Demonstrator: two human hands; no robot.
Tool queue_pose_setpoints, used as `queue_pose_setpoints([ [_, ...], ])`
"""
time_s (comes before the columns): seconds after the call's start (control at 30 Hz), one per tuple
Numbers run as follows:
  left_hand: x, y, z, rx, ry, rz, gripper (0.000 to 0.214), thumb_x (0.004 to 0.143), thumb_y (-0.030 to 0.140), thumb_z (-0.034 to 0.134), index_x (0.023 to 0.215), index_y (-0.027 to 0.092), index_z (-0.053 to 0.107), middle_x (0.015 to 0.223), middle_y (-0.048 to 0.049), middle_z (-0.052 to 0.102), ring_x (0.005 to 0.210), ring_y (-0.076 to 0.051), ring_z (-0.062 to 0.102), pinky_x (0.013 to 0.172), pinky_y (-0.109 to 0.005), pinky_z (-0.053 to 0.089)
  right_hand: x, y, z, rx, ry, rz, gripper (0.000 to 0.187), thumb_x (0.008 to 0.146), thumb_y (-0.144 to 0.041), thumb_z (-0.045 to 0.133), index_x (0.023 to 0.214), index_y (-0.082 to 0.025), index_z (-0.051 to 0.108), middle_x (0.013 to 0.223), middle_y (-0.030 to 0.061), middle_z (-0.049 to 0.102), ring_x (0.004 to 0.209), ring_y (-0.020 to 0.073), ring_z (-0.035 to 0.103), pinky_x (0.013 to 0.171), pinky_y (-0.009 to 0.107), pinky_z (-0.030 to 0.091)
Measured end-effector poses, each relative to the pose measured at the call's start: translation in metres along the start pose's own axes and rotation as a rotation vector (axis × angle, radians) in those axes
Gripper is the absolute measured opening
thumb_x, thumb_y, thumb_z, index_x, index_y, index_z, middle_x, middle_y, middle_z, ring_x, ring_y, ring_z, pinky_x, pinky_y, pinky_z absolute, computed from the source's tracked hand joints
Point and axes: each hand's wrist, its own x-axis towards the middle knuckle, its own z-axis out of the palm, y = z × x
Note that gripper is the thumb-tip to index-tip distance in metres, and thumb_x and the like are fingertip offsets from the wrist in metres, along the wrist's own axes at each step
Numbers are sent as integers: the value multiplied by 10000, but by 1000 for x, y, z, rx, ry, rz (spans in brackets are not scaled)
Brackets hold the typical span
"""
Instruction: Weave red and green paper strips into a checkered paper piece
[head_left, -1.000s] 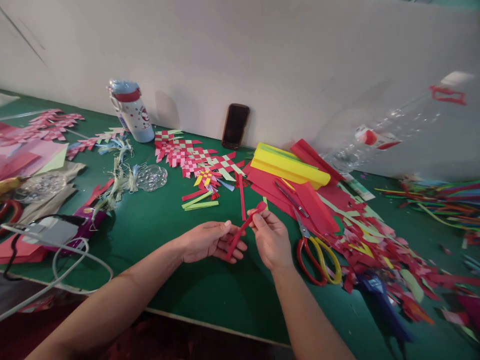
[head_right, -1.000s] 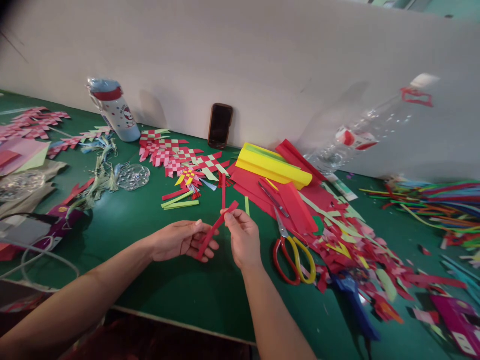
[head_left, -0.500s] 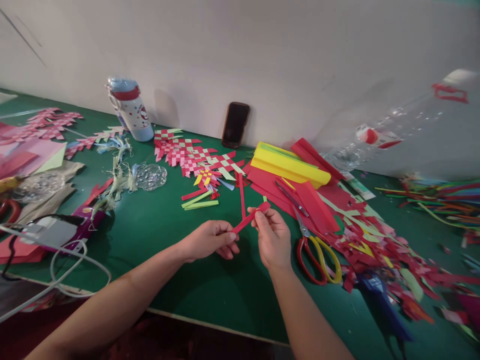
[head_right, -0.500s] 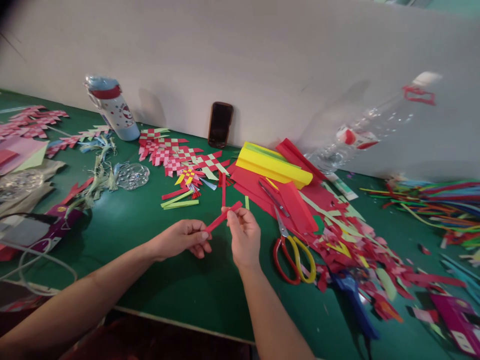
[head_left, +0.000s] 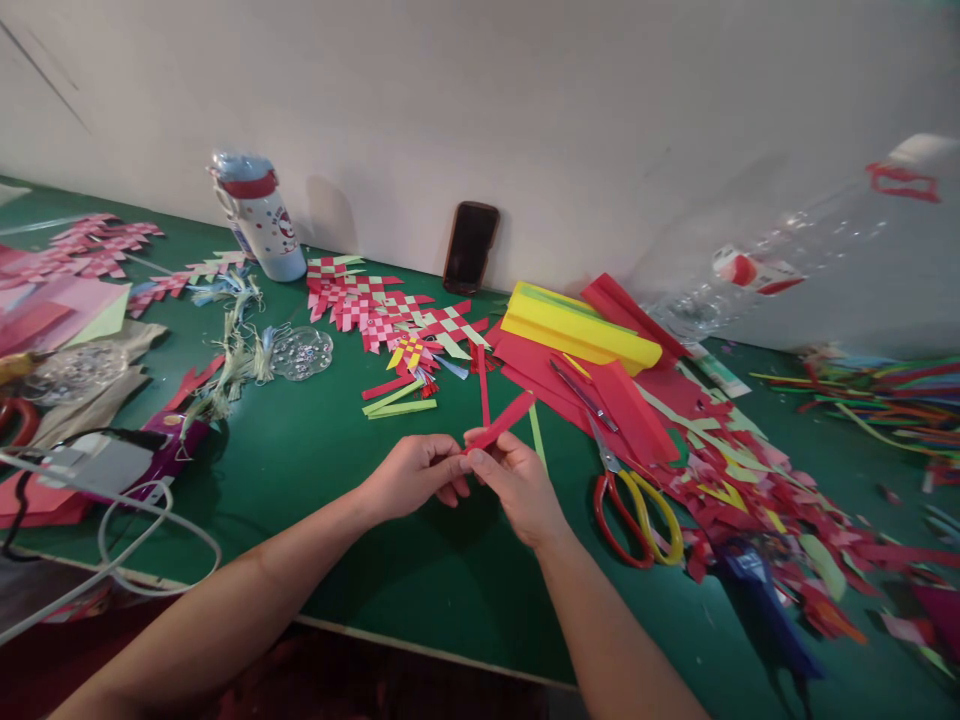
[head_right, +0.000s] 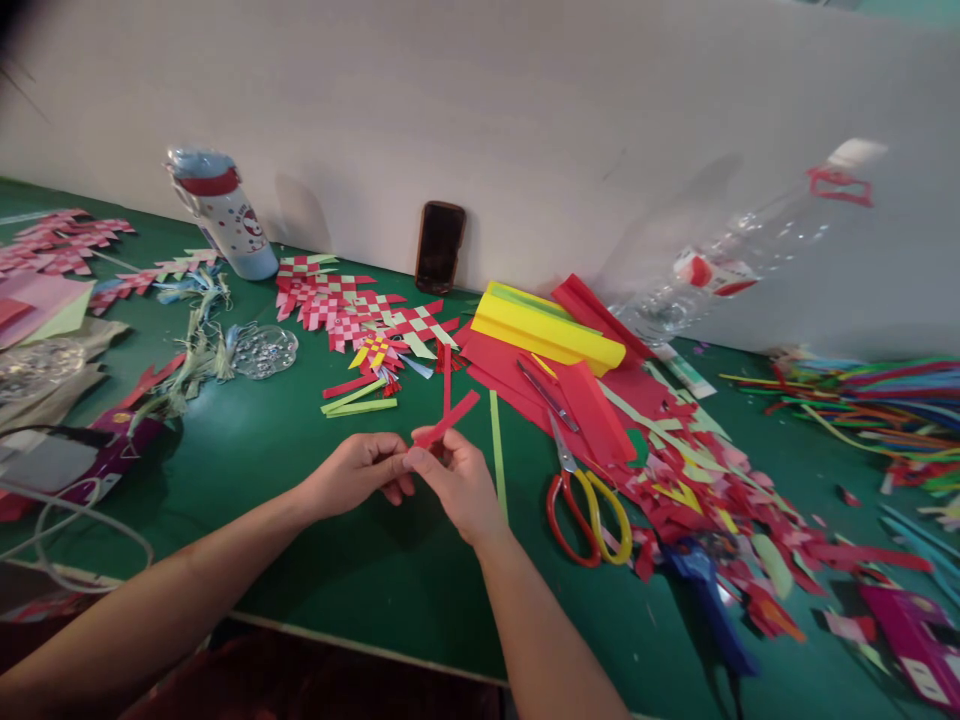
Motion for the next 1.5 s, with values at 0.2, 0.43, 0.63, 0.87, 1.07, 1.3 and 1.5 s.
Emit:
queue_pose_setpoints([
  [0.2,0,-4,2,64,46,87,256,748,342,761,854,152,628,755,2,684,698,-117,663,664,-210,505,2,7,-2,20,129,-17,283,763,-475,744,845,-211,685,683,-26,583,618,107,484,611,263,404],
  [0.43,-1,-3,1,73,102,137,231,822,366,668,916,162,614,878,-32,721,767,-147,704,721,-255,540,3,7,-1,49,165,-41,299,774,-500,726,844,-215,671,664,-31,555,624,108,484,618,267,408],
  [0.63,-3,1,1,96,151,158,218,837,374,650,853,159,616,834,-29,717,726,-139,699,686,-244,544,0,5,2,-2,87,-52,283,740,-454,763,884,-221,689,696,-16,597,630,127,518,618,283,439],
  [0.87,-2,1,3,100,172,152,218,778,360,708,825,167,617,736,-5,693,704,-147,691,667,-241,528,-1,2,3,-87,68,-109,197,787,-407,730,804,-218,676,697,-18,591,644,132,509,648,284,438],
  [1.07,-2,1,3,91,169,151,220,781,359,696,854,165,623,756,-10,696,726,-150,693,687,-243,526,-2,5,1,-102,81,-121,200,821,-417,699,838,-219,673,693,-20,585,650,129,510,640,273,430],
  [1.3,-3,3,3,101,175,160,203,802,355,676,835,163,621,772,-14,701,727,-147,695,676,-237,524,-2,5,2,-106,80,-126,219,817,-436,694,840,-219,673,686,-18,583,642,135,508,626,275,430],
  [1.5,-4,3,2,102,178,163,201,799,357,675,822,168,613,775,-13,705,721,-147,694,680,-240,527,-2,4,2,-120,81,-135,211,830,-433,683,833,-222,668,680,-21,569,638,131,502,626,270,428],
])
